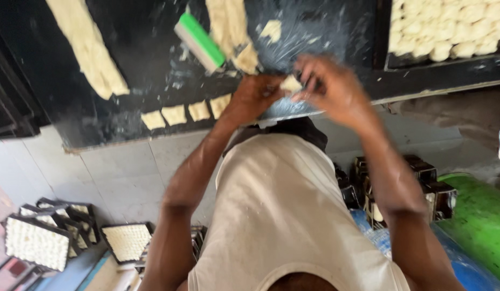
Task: The person cuts strips of dough into small squares with a bench scraper and then rolls each piece by hand, placing the shaped pieces onto a metal tray.
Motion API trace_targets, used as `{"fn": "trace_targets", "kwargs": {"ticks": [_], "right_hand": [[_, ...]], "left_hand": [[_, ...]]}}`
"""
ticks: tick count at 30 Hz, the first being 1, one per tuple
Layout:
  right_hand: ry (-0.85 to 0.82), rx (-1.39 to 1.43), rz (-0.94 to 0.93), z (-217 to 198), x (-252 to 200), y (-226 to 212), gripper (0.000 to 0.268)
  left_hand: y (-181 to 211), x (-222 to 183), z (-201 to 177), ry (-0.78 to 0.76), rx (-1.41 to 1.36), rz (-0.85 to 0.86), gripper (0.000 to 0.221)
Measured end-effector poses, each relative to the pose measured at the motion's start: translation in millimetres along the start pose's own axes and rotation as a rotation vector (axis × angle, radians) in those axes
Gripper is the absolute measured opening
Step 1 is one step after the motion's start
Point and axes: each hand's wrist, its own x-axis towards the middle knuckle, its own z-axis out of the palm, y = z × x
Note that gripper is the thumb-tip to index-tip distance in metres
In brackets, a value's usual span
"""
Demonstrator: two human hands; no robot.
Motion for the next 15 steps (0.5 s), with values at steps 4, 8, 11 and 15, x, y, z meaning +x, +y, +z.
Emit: {"fn": "trace_targets", "kwargs": {"ticks": [4, 8, 11, 15], "right_hand": [[0.187, -0.18, -0.19, 12.7, -31.0, 29.0, 0.037], [0.337, -0.161, -0.38, -8.6, -52.5, 67.8, 0.032], [0.548, -0.01, -0.335, -28.5, -49.3, 91.3, 0.023], [0.544, 0.808, 0.215, -61.6, -35.2, 136.1, 0.02]], "left_hand": [[-2.4, 37.2, 31.2, -0.253, -0.659, -0.348, 0.032], [19.5, 71.3, 60.1, -0.357, -0.769, -0.554, 0.028], [47.6, 98.4, 85.2, -0.328, -0.593, -0.298, 0.033], [75.2, 138.6, 103.1, -0.192, -0.353, 0.265, 0.059]]}}
